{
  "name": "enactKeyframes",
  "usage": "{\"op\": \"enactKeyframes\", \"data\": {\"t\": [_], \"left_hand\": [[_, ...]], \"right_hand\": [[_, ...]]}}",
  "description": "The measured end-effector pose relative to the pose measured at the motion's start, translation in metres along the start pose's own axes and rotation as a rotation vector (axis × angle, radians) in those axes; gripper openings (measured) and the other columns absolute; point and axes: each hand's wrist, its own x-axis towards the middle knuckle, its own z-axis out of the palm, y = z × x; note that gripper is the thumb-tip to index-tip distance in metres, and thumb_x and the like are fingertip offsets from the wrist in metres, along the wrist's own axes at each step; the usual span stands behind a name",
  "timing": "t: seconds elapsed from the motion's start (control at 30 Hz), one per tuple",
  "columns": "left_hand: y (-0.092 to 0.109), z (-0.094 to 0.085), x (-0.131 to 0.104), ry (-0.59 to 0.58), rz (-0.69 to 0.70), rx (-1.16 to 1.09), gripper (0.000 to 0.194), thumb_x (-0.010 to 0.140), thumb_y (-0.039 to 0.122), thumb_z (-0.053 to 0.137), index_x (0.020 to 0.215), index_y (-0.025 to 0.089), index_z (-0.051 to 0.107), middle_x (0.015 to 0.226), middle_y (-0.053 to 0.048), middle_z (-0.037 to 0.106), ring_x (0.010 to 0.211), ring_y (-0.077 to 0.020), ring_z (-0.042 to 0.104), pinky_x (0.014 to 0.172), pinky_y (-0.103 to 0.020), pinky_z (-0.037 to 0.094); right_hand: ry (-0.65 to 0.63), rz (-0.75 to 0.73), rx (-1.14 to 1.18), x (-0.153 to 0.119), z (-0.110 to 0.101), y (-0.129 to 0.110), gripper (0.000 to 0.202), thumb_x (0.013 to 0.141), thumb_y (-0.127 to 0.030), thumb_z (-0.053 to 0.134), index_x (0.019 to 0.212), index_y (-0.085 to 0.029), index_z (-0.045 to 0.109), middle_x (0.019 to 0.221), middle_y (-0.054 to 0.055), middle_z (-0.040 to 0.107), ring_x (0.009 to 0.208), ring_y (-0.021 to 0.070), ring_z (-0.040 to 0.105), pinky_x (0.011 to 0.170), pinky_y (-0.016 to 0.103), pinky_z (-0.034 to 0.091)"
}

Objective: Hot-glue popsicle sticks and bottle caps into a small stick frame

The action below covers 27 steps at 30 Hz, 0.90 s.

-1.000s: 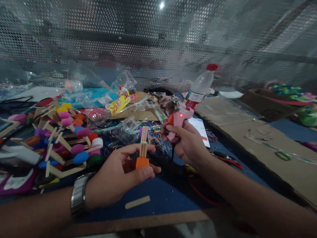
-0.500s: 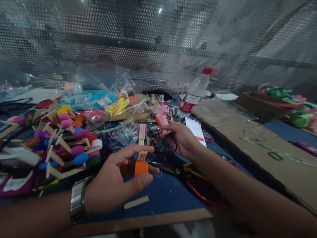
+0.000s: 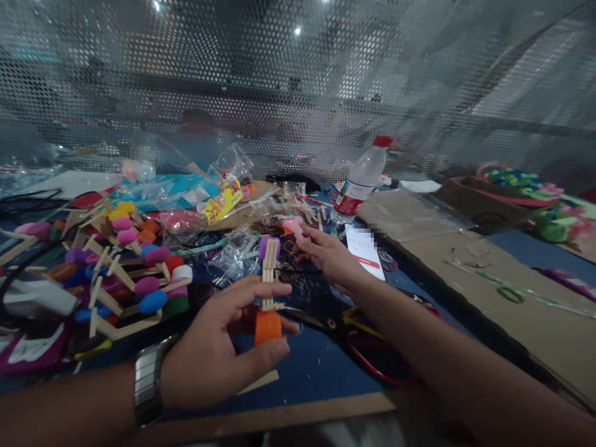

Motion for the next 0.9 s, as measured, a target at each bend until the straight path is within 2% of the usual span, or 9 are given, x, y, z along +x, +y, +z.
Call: {"op": "enactKeyframes", "data": {"t": [0.1, 0.17, 0.2, 0.27, 0.37, 0.47, 0.53, 0.7, 0.9], "left_hand": [[-0.001, 0.000, 0.000, -0.012, -0.008, 0.002, 0.044, 0.088, 0.027, 0.072, 0.129, 0.021, 0.058, 0.124, -0.010, 0.055, 0.101, -0.0223, 0.075, 0.085, -0.028, 0.061], [-0.001, 0.000, 0.000, -0.026, -0.021, 0.016, 0.044, 0.087, 0.027, 0.072, 0.129, 0.021, 0.058, 0.122, -0.009, 0.055, 0.101, -0.0221, 0.075, 0.085, -0.029, 0.061], [-0.001, 0.001, 0.000, -0.037, -0.032, 0.023, 0.044, 0.087, 0.027, 0.072, 0.128, 0.022, 0.058, 0.121, -0.008, 0.055, 0.100, -0.0218, 0.075, 0.084, -0.028, 0.061], [-0.001, 0.002, 0.000, -0.057, -0.071, 0.023, 0.044, 0.086, 0.026, 0.073, 0.128, 0.022, 0.059, 0.120, -0.008, 0.054, 0.101, -0.0217, 0.075, 0.085, -0.029, 0.060], [-0.002, 0.004, 0.002, -0.070, -0.145, -0.003, 0.042, 0.084, 0.025, 0.073, 0.124, 0.021, 0.060, 0.123, -0.009, 0.055, 0.101, -0.0227, 0.074, 0.085, -0.029, 0.060], [-0.006, 0.005, 0.003, -0.064, -0.159, 0.031, 0.043, 0.082, 0.028, 0.074, 0.122, 0.019, 0.060, 0.121, -0.011, 0.058, 0.098, -0.0248, 0.073, 0.079, -0.031, 0.060], [-0.008, 0.005, 0.003, -0.062, -0.137, 0.065, 0.043, 0.082, 0.031, 0.075, 0.121, 0.018, 0.061, 0.120, -0.011, 0.060, 0.096, -0.0256, 0.072, 0.077, -0.032, 0.060], [-0.007, 0.005, 0.003, -0.061, -0.195, 0.041, 0.041, 0.082, 0.031, 0.074, 0.119, 0.019, 0.061, 0.119, -0.010, 0.061, 0.097, -0.0254, 0.072, 0.077, -0.032, 0.060], [-0.004, 0.004, 0.006, -0.064, -0.185, 0.030, 0.038, 0.082, 0.028, 0.073, 0.117, 0.018, 0.064, 0.117, -0.009, 0.064, 0.096, -0.0240, 0.072, 0.081, -0.032, 0.058]], "right_hand": [[0.071, -0.291, -0.351, -0.002, -0.006, 0.000, 0.037, 0.078, -0.025, 0.072, 0.114, -0.022, 0.068, 0.104, 0.008, 0.070, 0.094, 0.0233, 0.065, 0.078, 0.038, 0.054], [0.130, -0.498, -0.537, -0.009, -0.007, -0.008, 0.031, 0.082, -0.024, 0.069, 0.112, -0.022, 0.068, 0.115, 0.011, 0.068, 0.108, 0.0281, 0.060, 0.085, 0.043, 0.052], [0.134, -0.575, -0.582, -0.014, -0.006, -0.013, 0.025, 0.086, -0.024, 0.064, 0.111, -0.022, 0.068, 0.113, 0.011, 0.067, 0.107, 0.0275, 0.060, 0.085, 0.043, 0.052], [0.070, -0.705, -0.523, -0.025, -0.002, -0.023, 0.024, 0.094, -0.019, 0.054, 0.115, -0.024, 0.066, 0.106, 0.009, 0.063, 0.095, 0.0214, 0.062, 0.078, 0.036, 0.053], [-0.125, -0.949, -0.537, -0.040, 0.003, -0.034, 0.039, 0.094, -0.008, 0.049, 0.124, -0.028, 0.064, 0.111, 0.008, 0.056, 0.098, 0.0188, 0.060, 0.082, 0.034, 0.054], [-0.313, -1.022, -0.665, -0.045, 0.002, -0.038, 0.050, 0.090, -0.002, 0.047, 0.129, -0.029, 0.062, 0.117, 0.009, 0.053, 0.102, 0.0190, 0.059, 0.085, 0.036, 0.055], [-0.366, -1.044, -0.745, -0.045, -0.001, -0.038, 0.050, 0.089, -0.003, 0.049, 0.129, -0.029, 0.063, 0.119, 0.010, 0.053, 0.105, 0.0200, 0.059, 0.087, 0.037, 0.056], [-0.370, -1.157, -0.832, -0.040, -0.006, -0.035, 0.035, 0.092, -0.007, 0.055, 0.117, -0.027, 0.070, 0.111, 0.010, 0.060, 0.104, 0.0211, 0.061, 0.086, 0.038, 0.056], [-0.352, -1.194, -0.924, -0.038, -0.006, -0.035, 0.037, 0.094, -0.008, 0.048, 0.117, -0.026, 0.071, 0.106, 0.010, 0.066, 0.098, 0.0216, 0.062, 0.084, 0.038, 0.056]]}}
